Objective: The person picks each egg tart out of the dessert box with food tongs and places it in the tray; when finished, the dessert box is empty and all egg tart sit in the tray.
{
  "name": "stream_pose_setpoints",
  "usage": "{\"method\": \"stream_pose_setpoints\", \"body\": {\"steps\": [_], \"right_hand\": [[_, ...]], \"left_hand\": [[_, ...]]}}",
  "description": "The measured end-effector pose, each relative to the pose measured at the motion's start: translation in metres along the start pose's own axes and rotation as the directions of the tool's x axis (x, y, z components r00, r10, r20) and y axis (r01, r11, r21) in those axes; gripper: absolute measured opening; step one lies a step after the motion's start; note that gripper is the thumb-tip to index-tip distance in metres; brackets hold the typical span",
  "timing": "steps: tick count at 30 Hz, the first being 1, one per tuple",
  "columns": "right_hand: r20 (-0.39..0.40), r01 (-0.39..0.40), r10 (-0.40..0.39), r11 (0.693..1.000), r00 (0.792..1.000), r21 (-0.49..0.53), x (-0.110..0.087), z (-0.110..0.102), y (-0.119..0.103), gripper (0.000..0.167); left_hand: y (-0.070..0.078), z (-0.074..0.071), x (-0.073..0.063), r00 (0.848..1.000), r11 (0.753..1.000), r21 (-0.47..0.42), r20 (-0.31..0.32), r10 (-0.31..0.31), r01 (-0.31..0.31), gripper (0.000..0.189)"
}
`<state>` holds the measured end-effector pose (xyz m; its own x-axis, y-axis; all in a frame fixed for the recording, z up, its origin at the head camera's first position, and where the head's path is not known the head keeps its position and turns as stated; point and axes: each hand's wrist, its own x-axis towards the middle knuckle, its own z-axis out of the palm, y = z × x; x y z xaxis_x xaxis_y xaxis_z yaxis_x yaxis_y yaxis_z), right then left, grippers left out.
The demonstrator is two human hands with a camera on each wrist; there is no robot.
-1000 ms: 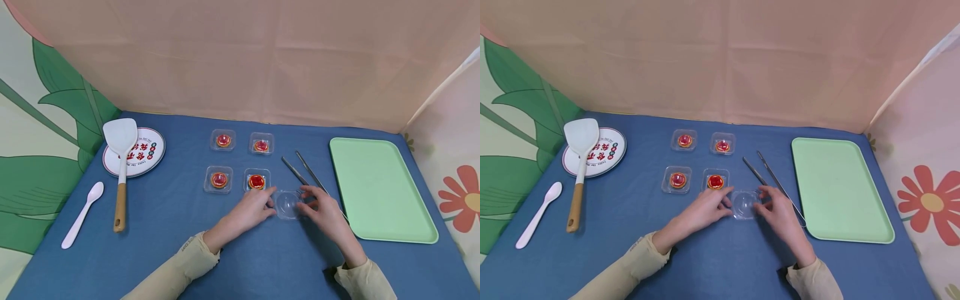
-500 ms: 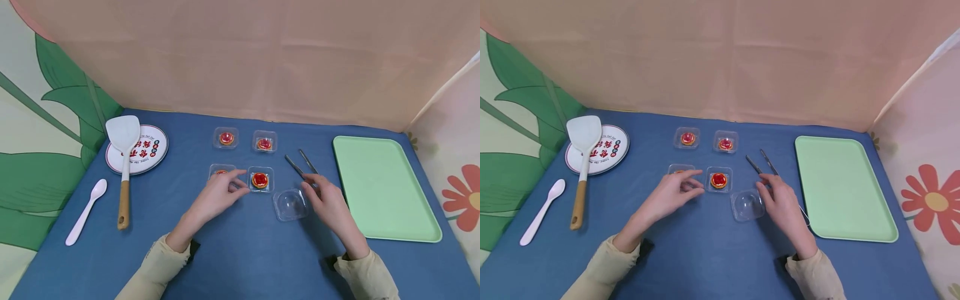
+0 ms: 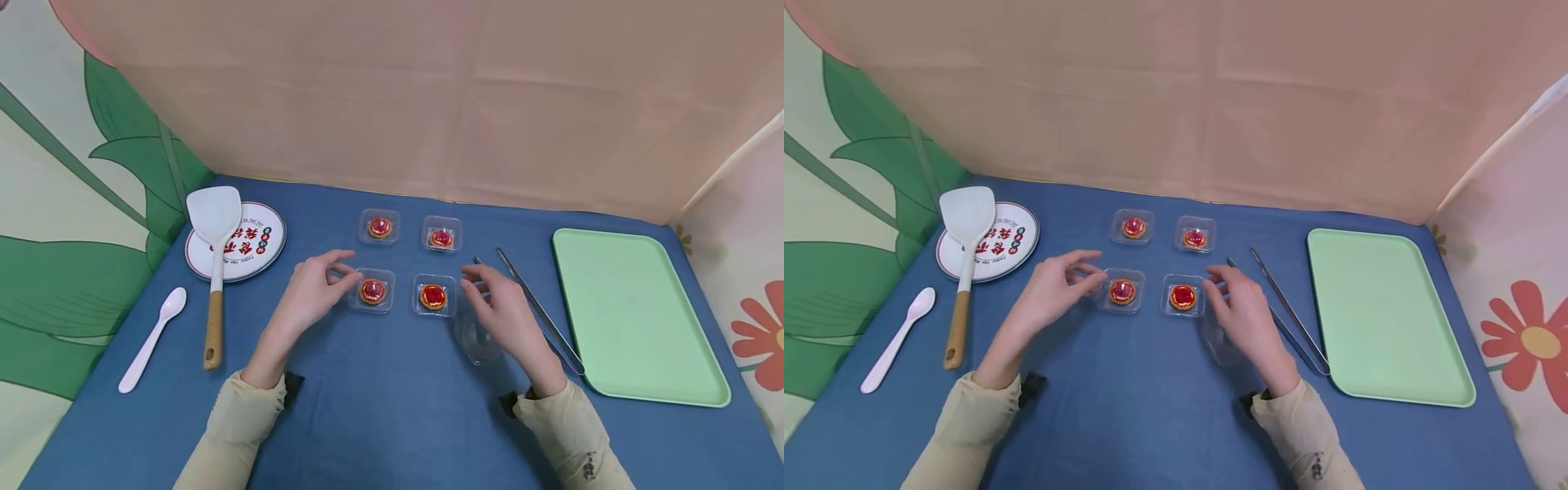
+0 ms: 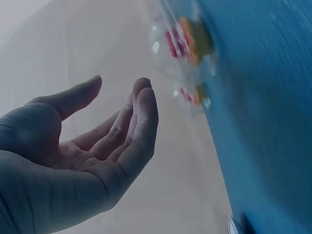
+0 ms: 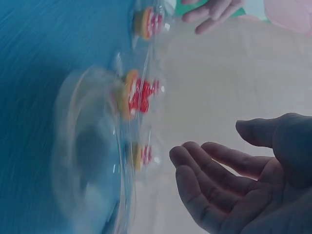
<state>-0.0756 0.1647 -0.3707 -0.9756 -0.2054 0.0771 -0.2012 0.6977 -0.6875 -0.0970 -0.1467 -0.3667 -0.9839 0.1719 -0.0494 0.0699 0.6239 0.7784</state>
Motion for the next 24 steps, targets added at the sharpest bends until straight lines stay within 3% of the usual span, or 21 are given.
{"method": "stream_pose_setpoints", "body": {"steps": [7, 13, 19, 24], "right_hand": [[0.026, 0.037, -0.04, 0.996, 0.999, 0.086, 0.015, 0.019, -0.009, 0.033], [0.071, 0.046, -0.058, 0.986, 0.996, 0.162, 0.025, 0.039, -0.02, 0.032], [0.165, -0.01, -0.035, 0.965, 0.986, 0.262, 0.038, 0.054, -0.03, 0.037], [0.221, -0.047, -0.005, 0.972, 0.975, 0.229, 0.045, 0.062, -0.036, 0.042]], "left_hand": [[-0.012, -0.003, 0.006, 0.998, 0.996, 0.068, 0.031, -0.055, 0.053, 0.05], [-0.019, -0.003, 0.008, 0.992, 0.994, 0.074, 0.082, -0.092, 0.086, 0.058], [-0.022, -0.001, 0.01, 0.981, 0.994, 0.032, 0.158, -0.108, 0.105, 0.061], [-0.023, -0.001, 0.009, 0.973, 0.993, 0.014, 0.202, -0.116, 0.116, 0.051]]}}
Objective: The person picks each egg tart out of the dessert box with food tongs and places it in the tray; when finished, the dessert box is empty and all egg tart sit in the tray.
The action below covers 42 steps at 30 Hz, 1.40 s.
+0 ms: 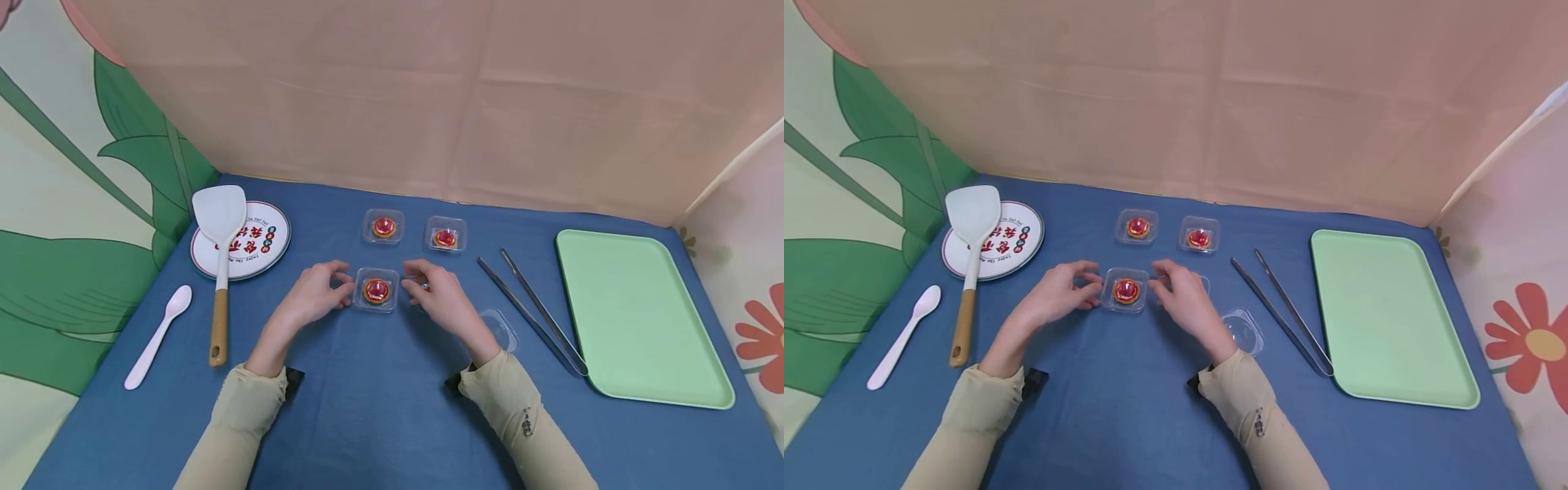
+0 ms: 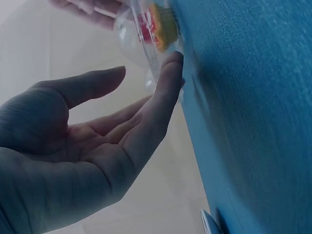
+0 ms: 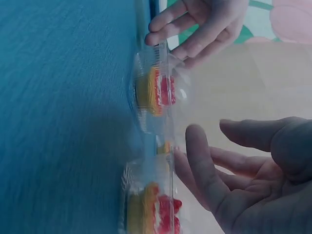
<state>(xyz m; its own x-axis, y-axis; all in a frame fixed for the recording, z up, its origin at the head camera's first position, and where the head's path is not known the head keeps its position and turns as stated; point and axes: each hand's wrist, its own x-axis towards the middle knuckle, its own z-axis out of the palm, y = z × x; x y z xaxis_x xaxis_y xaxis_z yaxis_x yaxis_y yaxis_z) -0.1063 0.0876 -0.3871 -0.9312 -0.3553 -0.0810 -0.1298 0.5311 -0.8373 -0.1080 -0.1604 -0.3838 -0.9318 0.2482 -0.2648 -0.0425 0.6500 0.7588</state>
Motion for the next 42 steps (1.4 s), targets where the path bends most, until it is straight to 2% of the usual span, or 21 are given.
{"method": "stream_pose_setpoints", "body": {"steps": [6, 9, 15, 27, 38, 42], "right_hand": [[0.042, -0.031, 0.031, 0.999, 0.999, -0.018, 0.009, 0.008, -0.004, 0.044], [0.034, -0.043, 0.044, 0.999, 0.998, -0.017, 0.013, 0.011, -0.004, 0.044], [0.019, -0.051, 0.052, 0.998, 0.998, -0.042, 0.022, 0.014, -0.003, 0.042], [0.037, 0.006, -0.001, 0.99, 0.999, -0.14, 0.035, 0.021, -0.003, 0.026], [0.03, 0.066, -0.062, 0.98, 0.998, -0.187, 0.04, 0.024, -0.002, 0.024], [0.017, 0.066, -0.064, 0.981, 0.998, -0.18, 0.041, 0.025, 0.0, 0.023]], "left_hand": [[0.0, 0.003, 0.0, 0.999, 0.999, -0.02, 0.026, 0.027, -0.027, 0.041], [-0.001, 0.004, 0.001, 0.999, 0.999, -0.023, 0.023, 0.046, -0.046, 0.04], [-0.004, 0.003, 0.003, 0.999, 0.996, -0.079, 0.016, 0.04, -0.039, 0.04], [-0.007, 0.004, 0.005, 1.0, 0.988, -0.153, 0.026, -0.006, 0.01, 0.04], [-0.01, 0.001, 0.005, 0.997, 0.962, -0.269, 0.069, -0.024, 0.041, 0.044], [-0.009, 0.001, 0.004, 0.997, 0.959, -0.28, 0.074, -0.02, 0.04, 0.045]]}}
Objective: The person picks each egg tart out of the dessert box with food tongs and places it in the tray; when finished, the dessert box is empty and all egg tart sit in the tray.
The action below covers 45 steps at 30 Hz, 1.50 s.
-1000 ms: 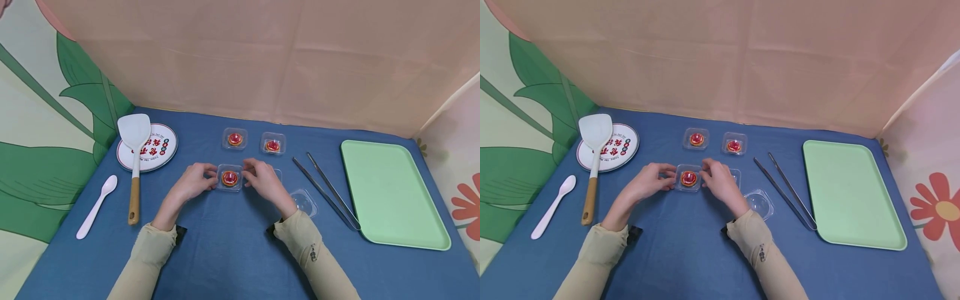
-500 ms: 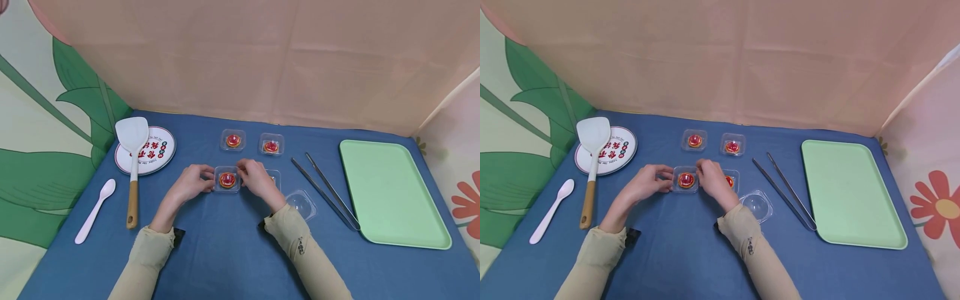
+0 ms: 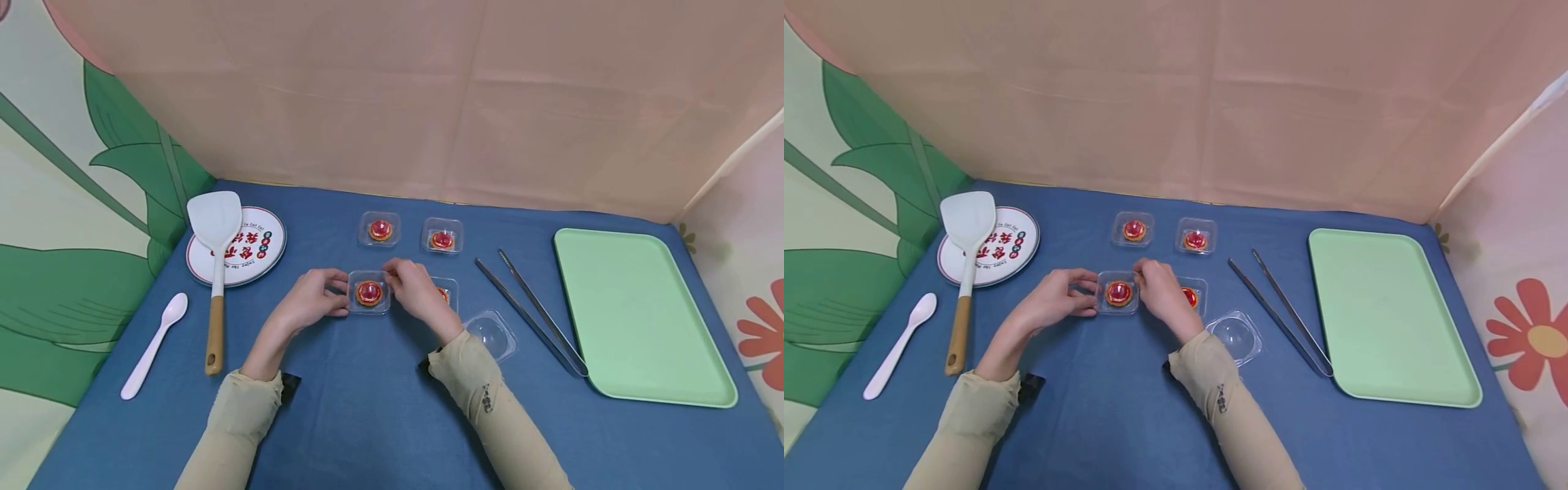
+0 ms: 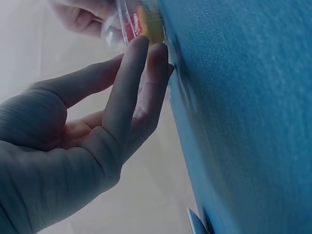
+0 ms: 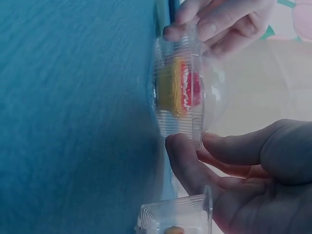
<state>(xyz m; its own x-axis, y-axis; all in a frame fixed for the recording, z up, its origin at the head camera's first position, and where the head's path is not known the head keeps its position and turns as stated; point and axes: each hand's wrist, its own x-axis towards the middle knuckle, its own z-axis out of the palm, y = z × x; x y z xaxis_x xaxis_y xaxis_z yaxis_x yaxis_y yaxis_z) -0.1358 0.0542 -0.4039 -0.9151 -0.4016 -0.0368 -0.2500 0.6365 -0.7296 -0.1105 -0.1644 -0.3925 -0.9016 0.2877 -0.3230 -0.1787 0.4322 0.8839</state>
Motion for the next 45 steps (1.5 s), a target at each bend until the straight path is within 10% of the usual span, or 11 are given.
{"method": "stream_pose_setpoints", "body": {"steps": [45], "right_hand": [[0.029, -0.057, 0.054, 0.995, 0.998, 0.084, -0.0058, -0.0057, -0.0013, 0.015]], "left_hand": [[0.0023, 0.006, 0.003, 0.998, 0.999, 0.041, -0.055, 0.018, -0.015, 0.042]]}}
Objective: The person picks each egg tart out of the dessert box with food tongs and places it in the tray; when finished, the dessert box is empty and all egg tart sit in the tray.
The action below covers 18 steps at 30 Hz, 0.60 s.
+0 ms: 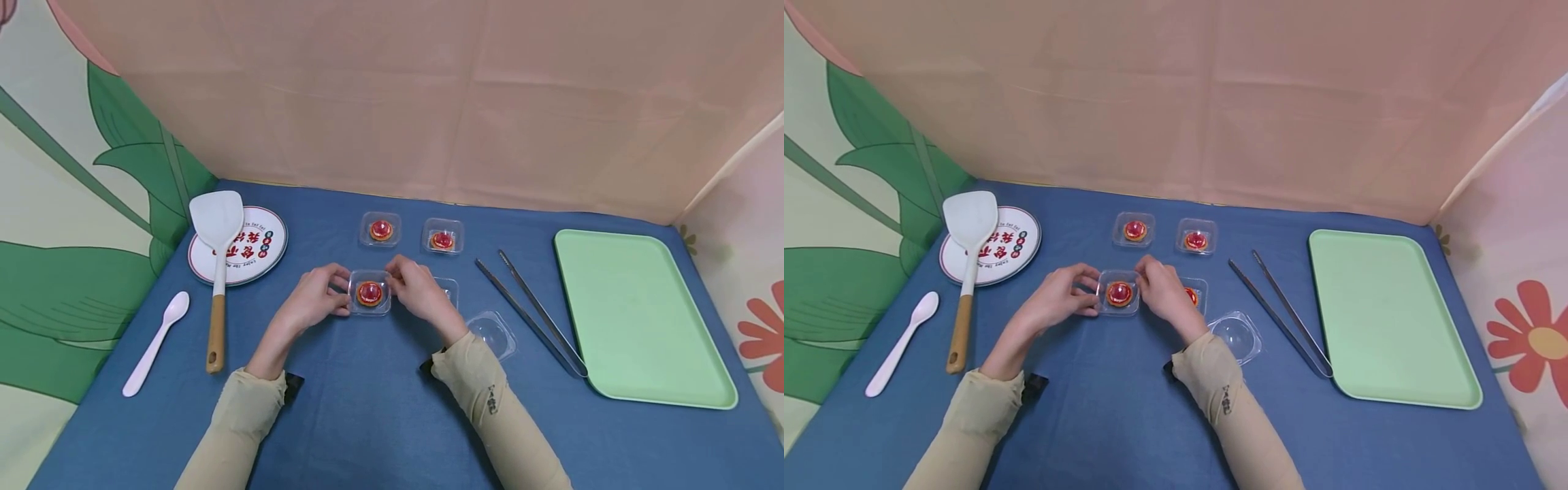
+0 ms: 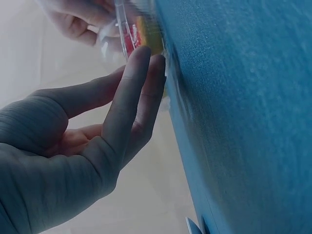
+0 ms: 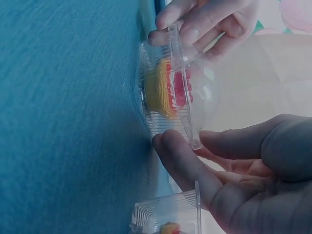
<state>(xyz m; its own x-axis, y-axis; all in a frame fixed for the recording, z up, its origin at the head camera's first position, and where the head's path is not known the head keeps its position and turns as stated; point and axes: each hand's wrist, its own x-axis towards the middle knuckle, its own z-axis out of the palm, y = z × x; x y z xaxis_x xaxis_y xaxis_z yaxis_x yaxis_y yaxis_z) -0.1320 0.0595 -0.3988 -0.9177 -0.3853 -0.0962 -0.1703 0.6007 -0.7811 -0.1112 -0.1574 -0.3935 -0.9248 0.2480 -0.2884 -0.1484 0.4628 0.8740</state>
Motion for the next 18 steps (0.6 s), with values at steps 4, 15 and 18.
{"method": "stream_pose_setpoints", "body": {"steps": [4, 15, 18], "right_hand": [[-0.001, 0.011, -0.011, 1.0, 1.0, 0.004, -0.0005, -0.0013, -0.0012, 0.014], [-0.028, 0.002, -0.003, 0.999, 1.0, -0.034, 0.0002, -0.0009, -0.0011, 0.015], [-0.043, 0.011, -0.013, 0.998, 0.999, -0.059, -0.0006, -0.0021, -0.0011, 0.018]], "left_hand": [[0.0007, -0.0009, 0.0002, 1.0, 1.0, -0.001, -0.006, -0.004, 0.004, 0.043], [0.0006, -0.0026, -0.0001, 0.999, 0.998, -0.044, 0.014, -0.041, 0.041, 0.045], [0.0004, -0.003, -0.0008, 0.999, 0.997, -0.064, 0.023, -0.042, 0.044, 0.046]]}}
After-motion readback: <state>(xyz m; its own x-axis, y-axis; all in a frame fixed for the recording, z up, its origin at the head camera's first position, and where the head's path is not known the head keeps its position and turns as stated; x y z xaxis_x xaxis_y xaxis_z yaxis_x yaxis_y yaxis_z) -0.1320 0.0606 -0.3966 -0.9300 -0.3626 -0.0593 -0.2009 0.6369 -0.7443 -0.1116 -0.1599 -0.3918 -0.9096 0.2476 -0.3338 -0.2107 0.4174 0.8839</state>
